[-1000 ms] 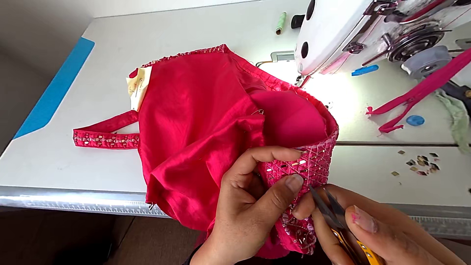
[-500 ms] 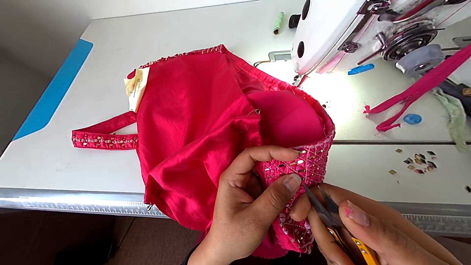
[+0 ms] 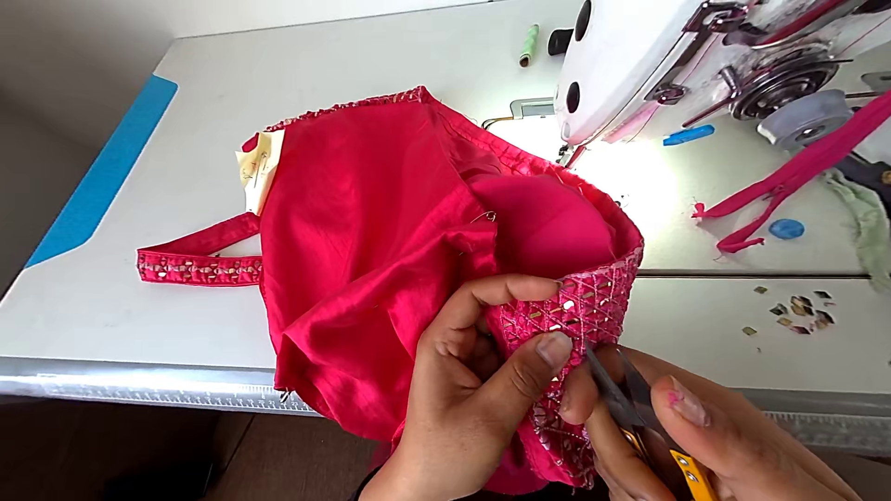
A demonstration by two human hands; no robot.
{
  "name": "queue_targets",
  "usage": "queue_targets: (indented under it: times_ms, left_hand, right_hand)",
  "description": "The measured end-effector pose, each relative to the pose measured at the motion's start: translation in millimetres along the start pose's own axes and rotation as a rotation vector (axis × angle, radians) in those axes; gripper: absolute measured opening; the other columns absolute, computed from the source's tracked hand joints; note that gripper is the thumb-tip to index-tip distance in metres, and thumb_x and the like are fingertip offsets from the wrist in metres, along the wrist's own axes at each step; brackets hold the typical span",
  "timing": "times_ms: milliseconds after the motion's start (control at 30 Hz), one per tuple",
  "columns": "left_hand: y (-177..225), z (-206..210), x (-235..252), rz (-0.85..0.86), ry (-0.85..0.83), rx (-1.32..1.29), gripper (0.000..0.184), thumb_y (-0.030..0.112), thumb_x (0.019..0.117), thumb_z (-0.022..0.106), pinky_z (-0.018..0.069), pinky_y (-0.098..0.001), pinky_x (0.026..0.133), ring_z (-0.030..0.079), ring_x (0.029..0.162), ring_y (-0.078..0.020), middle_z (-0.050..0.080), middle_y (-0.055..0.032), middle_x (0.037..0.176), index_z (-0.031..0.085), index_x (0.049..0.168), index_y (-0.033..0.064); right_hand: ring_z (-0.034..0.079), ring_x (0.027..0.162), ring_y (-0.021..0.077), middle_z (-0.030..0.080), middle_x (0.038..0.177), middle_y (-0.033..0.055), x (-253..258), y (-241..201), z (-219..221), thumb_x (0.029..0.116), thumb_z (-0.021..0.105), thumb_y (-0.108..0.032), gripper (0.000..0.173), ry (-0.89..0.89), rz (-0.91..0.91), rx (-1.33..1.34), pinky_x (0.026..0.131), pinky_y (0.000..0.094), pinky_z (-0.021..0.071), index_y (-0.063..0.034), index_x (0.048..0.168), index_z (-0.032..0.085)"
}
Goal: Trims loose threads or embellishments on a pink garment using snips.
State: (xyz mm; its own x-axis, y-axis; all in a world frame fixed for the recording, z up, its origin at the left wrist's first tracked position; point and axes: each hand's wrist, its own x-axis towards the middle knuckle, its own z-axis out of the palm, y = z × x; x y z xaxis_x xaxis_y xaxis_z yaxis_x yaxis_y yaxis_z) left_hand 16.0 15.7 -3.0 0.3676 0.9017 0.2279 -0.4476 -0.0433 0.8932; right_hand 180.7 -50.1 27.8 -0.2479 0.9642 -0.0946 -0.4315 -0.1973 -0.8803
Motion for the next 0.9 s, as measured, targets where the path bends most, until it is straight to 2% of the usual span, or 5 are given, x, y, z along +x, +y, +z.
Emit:
queue_targets:
  times_ms: [533,667,900]
  left_hand:
    - [-0.1,0.0,0.7,0.002,-0.021,-0.038,0.030,0.001,0.0986,0.063,0.0597,-0.0204,0.074,0.070,0.080,-0.0059,0.071,-0.0072,0.098,0.060,0.128,0.0078]
    - [0.7,0.0,1.4,-0.007,-0.024,-0.015,0.032,0.000,0.0983,0.062,0.0593,-0.0194,0.072,0.069,0.078,-0.0054,0.070,-0.0069,0.098,0.059,0.129,0.0090]
    - [1.4,-1.1,2.1,-0.003,-0.030,0.023,0.031,0.000,0.0982,0.062,0.0589,-0.0189,0.074,0.069,0.082,-0.0046,0.070,-0.0058,0.100,0.059,0.128,0.0082]
  right_hand:
    - [0.042,0.048,-0.0067,0.047,0.065,-0.0137,-2.4,-6.3,-0.1,0.1125,0.034,-0.029,0.032,-0.018,0.058,-0.032,0.039,0.0103,0.0343,-0.0129,0.114,0.062]
    - [0.042,0.049,-0.0071,0.048,0.066,-0.0142,-0.8,-1.7,1.3,0.1121,0.037,-0.032,0.032,0.002,0.014,-0.006,0.040,0.0103,0.0353,-0.0127,0.111,0.063]
    - [0.043,0.049,-0.0075,0.047,0.065,-0.0144,2.3,5.0,6.5,0.1115,0.040,-0.033,0.032,0.049,-0.044,0.004,0.041,0.0100,0.0367,-0.0130,0.106,0.064]
